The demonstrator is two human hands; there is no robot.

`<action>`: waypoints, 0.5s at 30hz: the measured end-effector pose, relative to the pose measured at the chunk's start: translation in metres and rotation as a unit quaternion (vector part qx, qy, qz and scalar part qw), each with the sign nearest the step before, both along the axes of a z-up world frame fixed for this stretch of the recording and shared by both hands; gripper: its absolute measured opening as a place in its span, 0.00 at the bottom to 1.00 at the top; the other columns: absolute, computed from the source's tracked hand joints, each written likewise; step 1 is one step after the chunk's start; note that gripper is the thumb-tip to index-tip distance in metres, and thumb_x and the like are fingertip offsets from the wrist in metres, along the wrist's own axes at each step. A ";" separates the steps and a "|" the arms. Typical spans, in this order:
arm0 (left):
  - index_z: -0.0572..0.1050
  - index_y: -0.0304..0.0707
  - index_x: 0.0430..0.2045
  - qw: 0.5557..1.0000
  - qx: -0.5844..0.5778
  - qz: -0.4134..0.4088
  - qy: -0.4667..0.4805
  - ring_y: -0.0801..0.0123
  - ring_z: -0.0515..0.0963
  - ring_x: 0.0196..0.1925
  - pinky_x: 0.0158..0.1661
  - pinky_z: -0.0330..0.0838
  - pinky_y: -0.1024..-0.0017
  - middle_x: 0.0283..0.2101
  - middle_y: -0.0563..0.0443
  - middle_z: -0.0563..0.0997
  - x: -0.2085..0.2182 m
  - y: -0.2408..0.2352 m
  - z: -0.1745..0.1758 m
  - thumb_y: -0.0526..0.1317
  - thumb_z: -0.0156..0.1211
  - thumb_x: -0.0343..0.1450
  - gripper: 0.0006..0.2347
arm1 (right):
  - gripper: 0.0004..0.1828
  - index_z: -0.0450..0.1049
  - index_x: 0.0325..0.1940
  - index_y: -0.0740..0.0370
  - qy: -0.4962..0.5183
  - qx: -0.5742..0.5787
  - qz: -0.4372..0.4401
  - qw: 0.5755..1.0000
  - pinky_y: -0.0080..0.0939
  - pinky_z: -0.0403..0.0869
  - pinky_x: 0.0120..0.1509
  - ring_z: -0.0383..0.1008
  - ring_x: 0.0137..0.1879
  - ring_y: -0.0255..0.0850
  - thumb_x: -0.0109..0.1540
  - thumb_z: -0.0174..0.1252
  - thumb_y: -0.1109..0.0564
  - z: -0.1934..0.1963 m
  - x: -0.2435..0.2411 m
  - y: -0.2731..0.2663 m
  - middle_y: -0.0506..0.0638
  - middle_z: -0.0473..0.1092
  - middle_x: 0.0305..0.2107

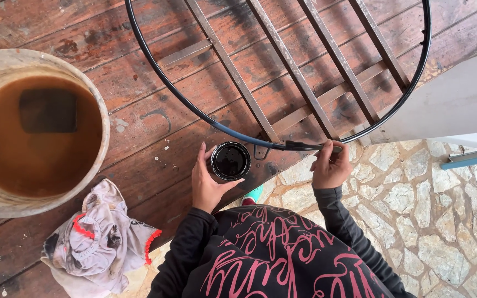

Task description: Painting a circular metal frame with black paint using a brush

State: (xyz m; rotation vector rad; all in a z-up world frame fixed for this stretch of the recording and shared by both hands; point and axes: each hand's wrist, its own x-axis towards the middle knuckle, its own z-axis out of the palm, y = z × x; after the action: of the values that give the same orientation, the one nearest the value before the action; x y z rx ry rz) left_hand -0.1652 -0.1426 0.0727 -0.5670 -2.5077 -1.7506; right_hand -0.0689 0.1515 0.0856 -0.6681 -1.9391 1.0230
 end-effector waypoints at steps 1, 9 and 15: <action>0.56 0.27 0.69 1.000 0.001 -0.001 -0.001 0.45 0.78 0.59 0.58 0.68 0.50 0.59 0.39 0.78 0.000 0.000 0.000 0.48 0.86 0.45 0.57 | 0.10 0.72 0.44 0.71 0.020 -0.043 0.008 0.999 0.36 0.67 0.13 0.67 0.12 0.41 0.74 0.52 0.60 0.015 -0.005 -0.012 0.60 0.70 0.18; 0.56 0.27 0.69 1.000 0.000 -0.003 -0.006 0.44 0.78 0.59 0.58 0.68 0.49 0.59 0.38 0.78 -0.001 -0.001 0.001 0.49 0.86 0.45 0.57 | 0.09 0.73 0.42 0.71 -0.009 -0.004 -0.025 1.000 0.36 0.63 0.12 0.66 0.11 0.42 0.74 0.55 0.62 0.008 0.010 0.014 0.60 0.69 0.16; 0.56 0.28 0.69 1.000 -0.006 -0.002 -0.008 0.45 0.78 0.58 0.58 0.68 0.50 0.58 0.39 0.78 -0.002 -0.001 -0.004 0.49 0.86 0.44 0.58 | 0.09 0.73 0.42 0.73 0.021 -0.034 0.005 0.999 0.38 0.67 0.13 0.68 0.12 0.45 0.73 0.54 0.62 0.016 -0.021 -0.018 0.62 0.68 0.16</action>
State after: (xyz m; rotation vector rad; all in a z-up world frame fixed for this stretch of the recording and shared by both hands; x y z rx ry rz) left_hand -0.1667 -0.1437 0.0689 -0.5623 -2.5305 -1.7498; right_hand -0.0902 0.1336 0.1017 -0.6697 -1.8816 1.1050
